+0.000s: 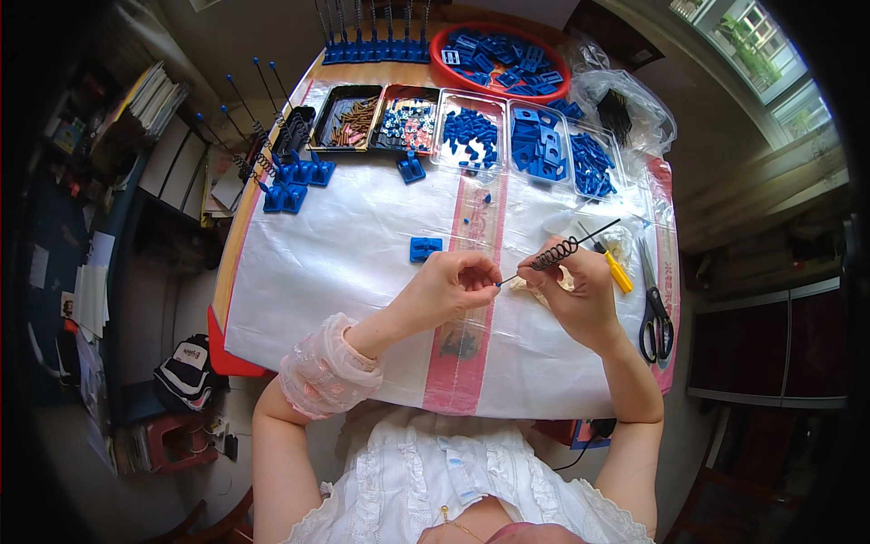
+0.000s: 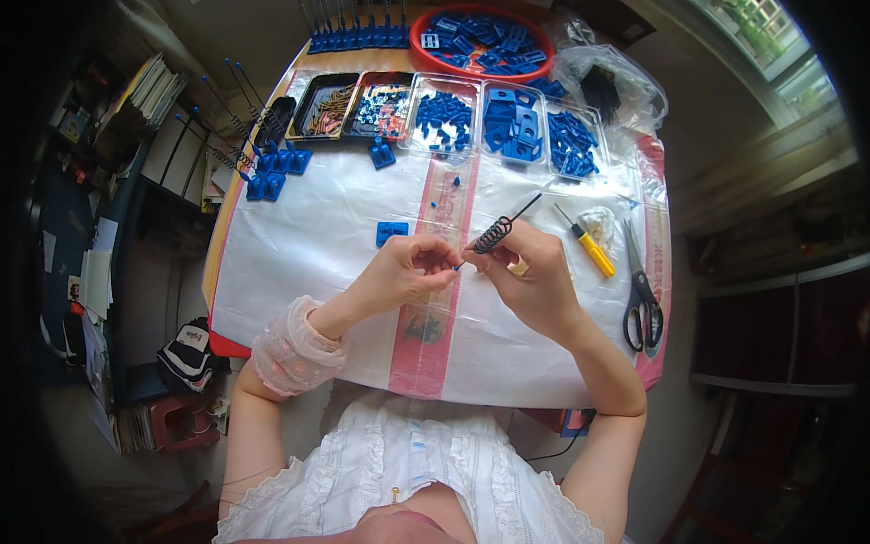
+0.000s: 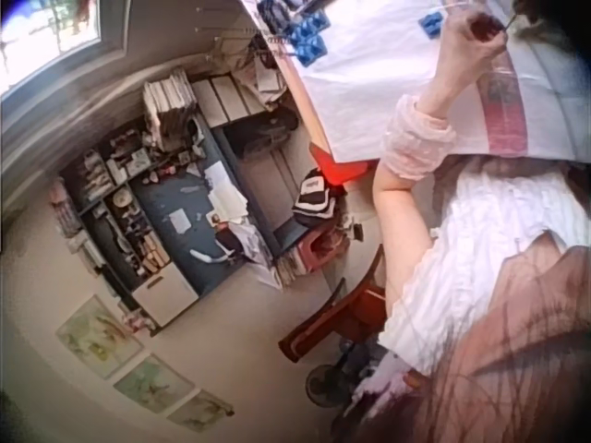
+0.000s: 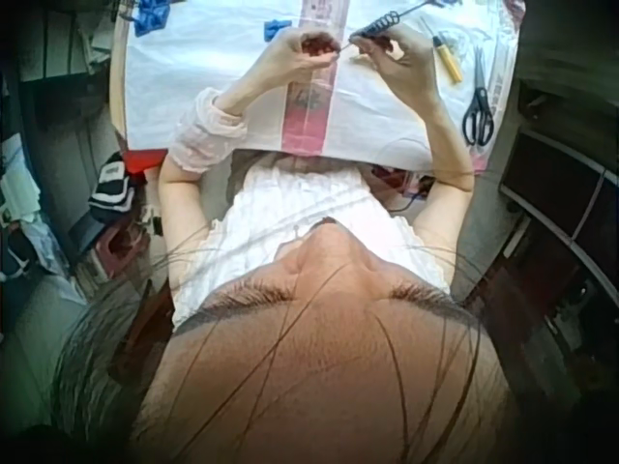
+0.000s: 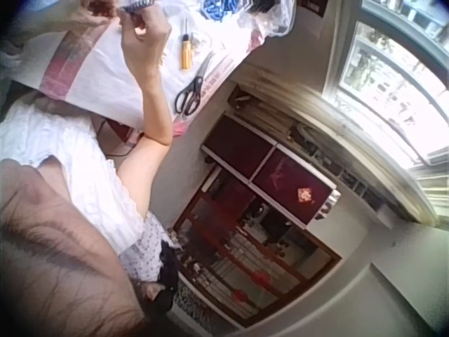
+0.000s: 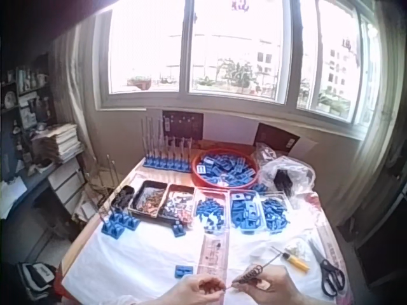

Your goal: Assembling small electronic or mechanical components by sliding a spring-like coil and plastic connectors onto a thin metal rod.

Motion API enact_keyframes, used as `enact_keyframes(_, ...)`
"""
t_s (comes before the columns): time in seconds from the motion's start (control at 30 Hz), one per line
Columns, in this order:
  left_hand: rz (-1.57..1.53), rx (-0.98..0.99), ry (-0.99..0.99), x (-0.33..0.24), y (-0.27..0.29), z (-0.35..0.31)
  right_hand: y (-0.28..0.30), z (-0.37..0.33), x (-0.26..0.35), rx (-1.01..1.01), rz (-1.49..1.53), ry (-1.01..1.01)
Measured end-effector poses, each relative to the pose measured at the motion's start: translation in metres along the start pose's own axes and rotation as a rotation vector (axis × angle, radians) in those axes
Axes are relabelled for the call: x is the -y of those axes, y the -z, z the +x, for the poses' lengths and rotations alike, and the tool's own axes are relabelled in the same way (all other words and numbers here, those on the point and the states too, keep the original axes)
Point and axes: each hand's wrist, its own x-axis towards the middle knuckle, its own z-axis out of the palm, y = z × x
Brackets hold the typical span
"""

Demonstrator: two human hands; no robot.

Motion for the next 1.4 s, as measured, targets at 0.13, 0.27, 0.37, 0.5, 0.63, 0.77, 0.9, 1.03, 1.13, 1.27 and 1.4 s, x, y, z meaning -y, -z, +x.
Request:
enact_keyframes(0.13,-0.017,-0.019,-0.014,0.006,-0.001,-0.001,-0.004,0.001,-0.005,-0.008,-0.039,-0.009)
enact_keyframes(0.27,0.028,-0.048,-0.025,0.009,-0.003,-0.001,-0.011,0.001,-0.008,-0.005,-0.045,-0.026)
enact_keyframes(0.37,0.084,-0.074,-0.021,0.010,-0.003,0.000,-0.017,0.001,-0.012,-0.016,-0.036,-0.020)
enact_keyframes(0.5,0.195,-0.143,-0.049,0.014,-0.004,0.001,-0.025,0.006,-0.023,-0.034,-0.079,0.009)
enact_keyframes(0.63,0.329,-0.145,-0.089,0.018,-0.004,0.001,-0.033,0.005,-0.030,-0.023,-0.099,0.009)
enact_keyframes(0.77,0.401,-0.171,-0.122,0.025,-0.005,0.001,-0.038,0.006,-0.031,-0.012,-0.105,0.065)
enact_keyframes(0.9,0.441,-0.126,-0.063,0.026,-0.002,0.002,-0.042,0.002,-0.036,0.002,-0.144,0.064)
enact_keyframes(1.03,0.387,-0.139,-0.037,0.016,0.003,-0.008,-0.041,0.003,-0.037,0.010,-0.127,0.052)
enact_keyframes(1.13,0.344,-0.129,0.029,-0.001,0.007,-0.009,-0.044,0.003,-0.036,0.010,-0.135,0.064)
enact_keyframes(1.27,0.216,-0.260,0.001,-0.032,0.016,-0.010,-0.043,0.004,-0.035,0.020,-0.127,0.055)
enact_keyframes(1.4,0.188,-0.312,-0.127,-0.040,0.033,-0.009,-0.045,0.005,-0.036,0.017,-0.118,0.065)
